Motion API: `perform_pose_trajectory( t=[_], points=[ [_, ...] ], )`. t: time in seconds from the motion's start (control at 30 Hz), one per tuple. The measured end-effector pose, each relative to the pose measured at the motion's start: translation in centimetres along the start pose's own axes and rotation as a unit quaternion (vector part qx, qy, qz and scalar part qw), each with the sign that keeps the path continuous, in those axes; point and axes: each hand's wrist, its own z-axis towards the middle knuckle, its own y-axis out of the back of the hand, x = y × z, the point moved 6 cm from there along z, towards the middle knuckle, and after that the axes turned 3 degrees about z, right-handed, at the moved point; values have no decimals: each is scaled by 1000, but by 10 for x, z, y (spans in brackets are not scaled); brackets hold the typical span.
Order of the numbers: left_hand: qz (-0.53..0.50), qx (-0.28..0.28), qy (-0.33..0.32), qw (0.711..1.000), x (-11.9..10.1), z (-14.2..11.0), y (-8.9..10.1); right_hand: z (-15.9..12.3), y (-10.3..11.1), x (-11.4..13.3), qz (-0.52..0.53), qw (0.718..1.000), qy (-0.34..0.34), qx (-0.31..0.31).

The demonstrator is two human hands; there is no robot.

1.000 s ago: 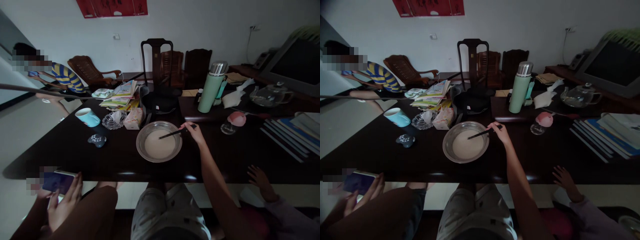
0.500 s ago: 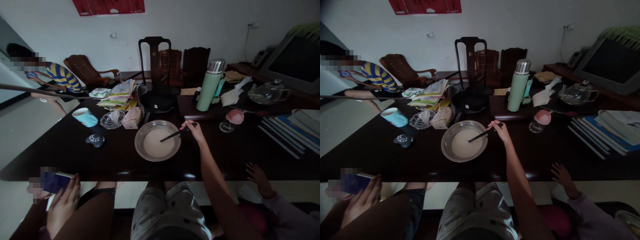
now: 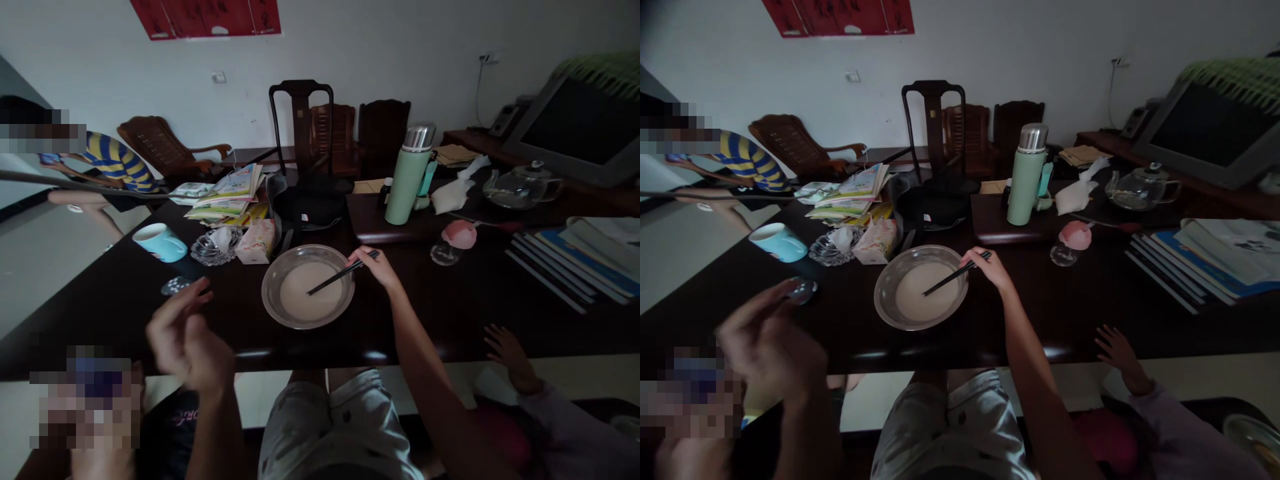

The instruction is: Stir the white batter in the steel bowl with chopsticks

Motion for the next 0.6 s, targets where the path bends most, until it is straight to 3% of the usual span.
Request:
perform_pose_trajectory(
  t=[0.07, 0.13, 0.23, 0.3, 0.43, 0.6],
  points=[
    [-32, -4, -1, 999, 8, 1, -37, 1, -4, 1, 0, 1000, 4, 15],
    [-38, 27, 65, 997, 35, 0, -64, 1, 1, 1, -3, 1000, 8, -24],
    [-63, 93, 199, 974, 84, -14, -84, 0, 12, 1, 1, 997, 11, -83],
    [-57, 138, 230, 962, 103, -25, -90, -1, 9, 0, 7, 998, 2, -58],
    [-28, 193, 186, 963, 103, -38, -93, -1, -6, -1, 18, 1000, -5, 10],
    [-44, 210, 183, 960, 90, -39, -92, -1, 10, -1, 3, 997, 6, -71]
  ],
)
